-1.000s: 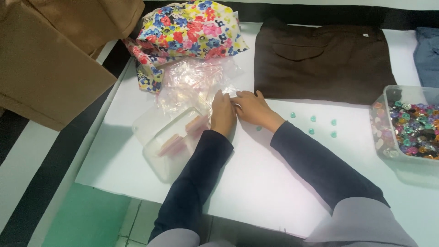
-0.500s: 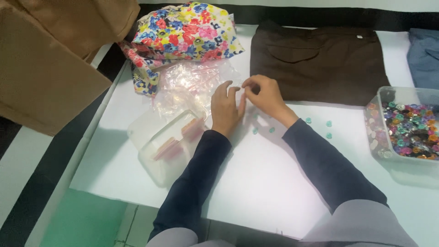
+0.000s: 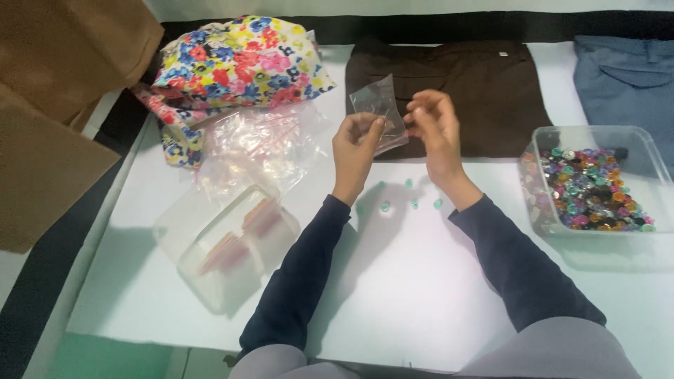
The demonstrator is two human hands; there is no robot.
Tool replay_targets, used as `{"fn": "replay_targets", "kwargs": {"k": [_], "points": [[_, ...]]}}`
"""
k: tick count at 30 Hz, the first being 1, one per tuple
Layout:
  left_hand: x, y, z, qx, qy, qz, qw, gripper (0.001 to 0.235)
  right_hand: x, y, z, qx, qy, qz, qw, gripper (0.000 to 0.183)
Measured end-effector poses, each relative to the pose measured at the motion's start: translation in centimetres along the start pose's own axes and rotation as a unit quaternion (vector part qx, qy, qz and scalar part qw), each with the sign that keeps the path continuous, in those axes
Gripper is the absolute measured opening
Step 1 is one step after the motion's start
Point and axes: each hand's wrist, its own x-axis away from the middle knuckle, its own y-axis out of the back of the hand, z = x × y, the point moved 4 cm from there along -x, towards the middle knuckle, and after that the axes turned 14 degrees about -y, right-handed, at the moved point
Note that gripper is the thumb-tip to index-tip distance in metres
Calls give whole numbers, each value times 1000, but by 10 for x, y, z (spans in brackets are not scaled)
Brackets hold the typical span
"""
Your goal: Picking small colorful buttons from a plastic container and placing them into small transparent plastic bags for packaging.
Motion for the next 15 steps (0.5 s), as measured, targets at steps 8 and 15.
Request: {"fn": "replay_targets", "kwargs": {"k": [8, 15], "points": [[11, -20, -2, 54, 61, 20, 997, 16, 22, 35, -21, 124, -120, 117, 978, 16], [16, -10, -39, -116, -135, -36, 983, 73, 21, 72, -25, 172, -90, 114, 974, 23]]}}
